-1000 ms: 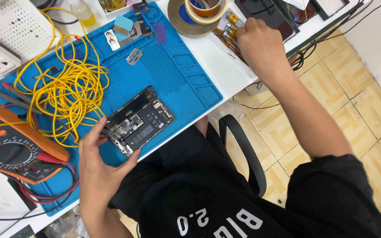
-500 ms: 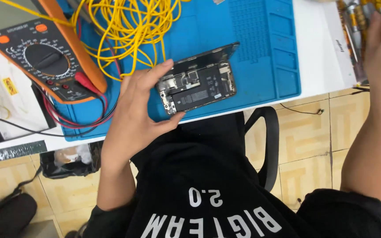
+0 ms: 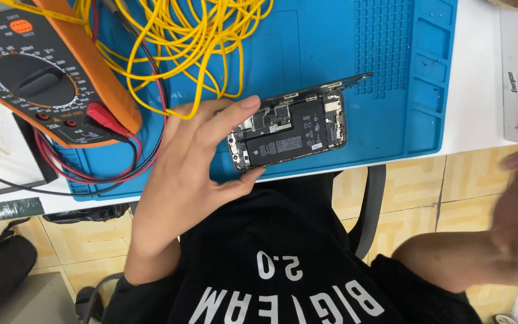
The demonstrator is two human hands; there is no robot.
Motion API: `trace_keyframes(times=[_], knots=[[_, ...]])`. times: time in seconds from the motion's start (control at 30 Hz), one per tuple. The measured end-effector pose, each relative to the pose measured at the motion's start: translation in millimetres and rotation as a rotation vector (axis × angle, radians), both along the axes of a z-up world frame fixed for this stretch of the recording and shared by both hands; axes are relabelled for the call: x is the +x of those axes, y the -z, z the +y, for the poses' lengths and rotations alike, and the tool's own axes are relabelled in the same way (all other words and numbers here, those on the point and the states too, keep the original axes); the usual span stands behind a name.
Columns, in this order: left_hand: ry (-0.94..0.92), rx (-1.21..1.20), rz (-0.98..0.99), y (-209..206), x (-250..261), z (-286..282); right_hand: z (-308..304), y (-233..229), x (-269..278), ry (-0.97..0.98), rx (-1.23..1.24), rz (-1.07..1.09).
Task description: The person works on a disassembled smartphone placed on a blue mat, using a screwdriver to manipulate internal components. They briefly pick up another phone to compare screens, then continue adjusting parts inside the first device.
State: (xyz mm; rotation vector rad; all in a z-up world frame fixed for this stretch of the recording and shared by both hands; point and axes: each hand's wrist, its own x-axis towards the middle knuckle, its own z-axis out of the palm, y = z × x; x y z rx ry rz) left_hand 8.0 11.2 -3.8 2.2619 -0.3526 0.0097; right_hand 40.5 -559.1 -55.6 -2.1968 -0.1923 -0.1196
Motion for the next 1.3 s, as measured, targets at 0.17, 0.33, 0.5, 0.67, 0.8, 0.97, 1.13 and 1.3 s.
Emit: trace_keyframes(times=[0.17,0.33,0.5,0.67,0.8,0.97,1.13,1.3], knots=[[-0.001,-0.015,-0.013,3,-1,1,261,-50,-13,-0.071,0.491,-0.109],[0.002,-0.054,-0.005,-1,0,3,352,-64,10,-0.153,0.393,-0.226],[0.009,-0.053,0.006,-4,2,4,379,-55,25,-0.211,0.286,-0.438],[0.017,-0.044,0.026,-3,2,5,379,-45,32,-0.228,0.287,-0.541],[0.023,-0.041,0.027,-1,1,5,380,-44,31,-0.23,0.284,-0.524],[0.021,-0.013,0.031,1,0,5,376,-40,27,-0.222,0.249,-0.522],[0.023,-0.026,0.032,2,-1,6,375,-42,31,-0.304,0.236,-0.577],[0.014,-0.02,0.032,2,-1,5,359,-38,28,-0.352,0.122,-0.613]])
